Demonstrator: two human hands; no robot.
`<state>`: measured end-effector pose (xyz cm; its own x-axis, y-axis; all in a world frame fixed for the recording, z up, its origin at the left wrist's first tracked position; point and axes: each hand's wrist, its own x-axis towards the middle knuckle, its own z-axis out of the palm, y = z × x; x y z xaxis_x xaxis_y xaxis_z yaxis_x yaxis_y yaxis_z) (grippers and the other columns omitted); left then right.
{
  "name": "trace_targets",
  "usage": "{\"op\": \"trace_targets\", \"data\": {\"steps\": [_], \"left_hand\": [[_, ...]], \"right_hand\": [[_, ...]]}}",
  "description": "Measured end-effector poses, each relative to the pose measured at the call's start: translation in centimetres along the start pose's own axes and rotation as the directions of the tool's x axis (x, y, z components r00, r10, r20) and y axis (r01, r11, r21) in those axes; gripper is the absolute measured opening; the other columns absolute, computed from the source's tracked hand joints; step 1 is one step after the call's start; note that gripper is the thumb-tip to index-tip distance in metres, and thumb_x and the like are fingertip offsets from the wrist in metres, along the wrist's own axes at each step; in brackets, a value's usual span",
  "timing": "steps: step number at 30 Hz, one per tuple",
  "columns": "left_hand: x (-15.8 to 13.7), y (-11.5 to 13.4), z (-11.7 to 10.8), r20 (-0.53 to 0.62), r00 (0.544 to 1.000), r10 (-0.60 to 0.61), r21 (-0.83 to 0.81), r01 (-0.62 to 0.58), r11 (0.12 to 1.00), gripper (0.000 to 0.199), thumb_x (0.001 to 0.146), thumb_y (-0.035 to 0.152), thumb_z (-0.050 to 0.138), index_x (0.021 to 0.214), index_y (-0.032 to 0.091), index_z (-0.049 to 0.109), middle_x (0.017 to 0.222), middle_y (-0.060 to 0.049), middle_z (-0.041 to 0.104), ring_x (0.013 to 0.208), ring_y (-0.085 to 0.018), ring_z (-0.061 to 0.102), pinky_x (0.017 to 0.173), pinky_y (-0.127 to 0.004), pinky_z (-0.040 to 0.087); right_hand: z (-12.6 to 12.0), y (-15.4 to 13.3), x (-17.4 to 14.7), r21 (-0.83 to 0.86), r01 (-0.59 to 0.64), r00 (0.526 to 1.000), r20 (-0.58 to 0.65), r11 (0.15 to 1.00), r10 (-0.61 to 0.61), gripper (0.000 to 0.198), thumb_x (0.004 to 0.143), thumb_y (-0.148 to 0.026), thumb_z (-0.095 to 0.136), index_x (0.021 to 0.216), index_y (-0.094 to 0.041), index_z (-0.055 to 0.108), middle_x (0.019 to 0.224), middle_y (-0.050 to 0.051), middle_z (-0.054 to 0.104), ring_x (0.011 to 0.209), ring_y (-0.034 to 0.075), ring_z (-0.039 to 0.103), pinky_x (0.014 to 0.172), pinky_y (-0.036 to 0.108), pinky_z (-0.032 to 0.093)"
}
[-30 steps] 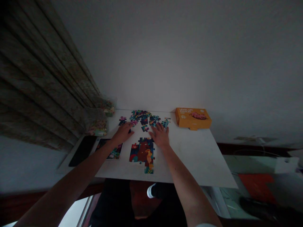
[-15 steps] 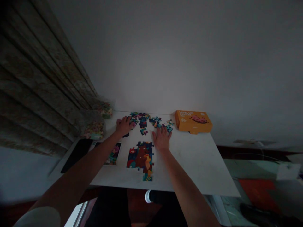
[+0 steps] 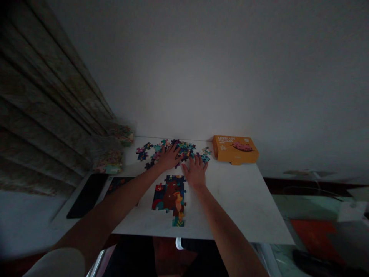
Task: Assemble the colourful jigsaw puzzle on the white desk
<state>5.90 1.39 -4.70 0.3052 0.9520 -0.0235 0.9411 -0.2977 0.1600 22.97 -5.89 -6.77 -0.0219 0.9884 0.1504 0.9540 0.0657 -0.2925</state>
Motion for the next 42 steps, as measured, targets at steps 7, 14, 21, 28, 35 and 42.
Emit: {"op": "trace_targets", "data": {"steps": [7,14,21,28,35,42], "left_hand": [[-0.5,-0.3,-0.3,0.039,0.996,0.075,0.001,-0.075,0.997,0.055,0.108,0.052,0.030,0.158,0.033,0.043,0.169,-0.006,0.035,0.157,-0.031,0.027,0.126,-0.064,0.017],[-0.7,-6.0,-1.2,-0.073,0.958,-0.277,0.037,0.280,0.959,0.060,0.107,0.049,0.030,0.159,0.020,0.043,0.166,-0.018,0.037,0.154,-0.036,0.032,0.125,-0.066,0.014],[1.1,-3.2,-0.5,-0.035,0.995,0.096,-0.020,-0.097,0.995,0.053,0.106,0.042,0.037,0.158,0.031,0.043,0.170,-0.004,0.033,0.159,-0.027,0.023,0.130,-0.055,0.011],[-0.2,-3.0,-0.1,-0.068,0.980,-0.184,0.030,0.187,0.982,0.057,0.107,0.048,0.030,0.159,0.028,0.042,0.169,-0.012,0.035,0.156,-0.033,0.027,0.126,-0.064,0.014],[-0.3,-3.6,-0.8,-0.090,0.923,-0.375,0.020,0.378,0.926,0.062,0.106,0.051,0.030,0.156,0.017,0.045,0.163,-0.022,0.041,0.154,-0.038,0.031,0.123,-0.069,0.017],[1.6,2.3,0.2,-0.085,0.996,0.039,-0.032,-0.042,0.999,0.056,0.106,0.039,0.036,0.159,0.021,0.041,0.168,-0.013,0.035,0.157,-0.029,0.028,0.129,-0.056,0.011]], "right_hand": [[-0.2,-0.1,0.0,-0.040,-0.010,0.999,0.030,0.999,0.011,0.057,0.107,-0.056,0.033,0.152,-0.026,0.052,0.163,0.012,0.043,0.153,0.040,0.029,0.121,0.068,0.017],[-0.2,-0.2,0.0,-0.026,-0.014,1.000,0.023,1.000,0.015,0.057,0.107,-0.054,0.033,0.150,-0.022,0.054,0.158,0.015,0.049,0.151,0.039,0.032,0.121,0.067,0.017],[-0.2,0.1,0.2,0.023,0.075,0.997,-0.002,0.997,-0.075,0.055,0.106,-0.054,0.037,0.141,-0.018,0.059,0.147,0.018,0.059,0.138,0.032,0.048,0.123,0.056,0.017],[-0.5,-0.1,0.0,0.028,0.028,0.999,-0.035,0.999,-0.027,0.056,0.105,-0.057,0.040,0.143,-0.020,0.059,0.147,0.016,0.060,0.136,0.035,0.047,0.120,0.058,0.019],[-0.1,-0.1,0.1,0.021,-0.033,0.998,-0.050,0.999,0.034,0.057,0.106,-0.055,0.036,0.143,-0.019,0.059,0.158,0.017,0.049,0.147,0.038,0.036,0.121,0.065,0.015],[0.0,-0.2,0.3,0.026,-0.036,0.999,-0.014,0.999,0.037,0.060,0.107,-0.055,0.032,0.145,-0.016,0.055,0.158,0.020,0.048,0.150,0.037,0.035,0.122,0.066,0.015]]}}
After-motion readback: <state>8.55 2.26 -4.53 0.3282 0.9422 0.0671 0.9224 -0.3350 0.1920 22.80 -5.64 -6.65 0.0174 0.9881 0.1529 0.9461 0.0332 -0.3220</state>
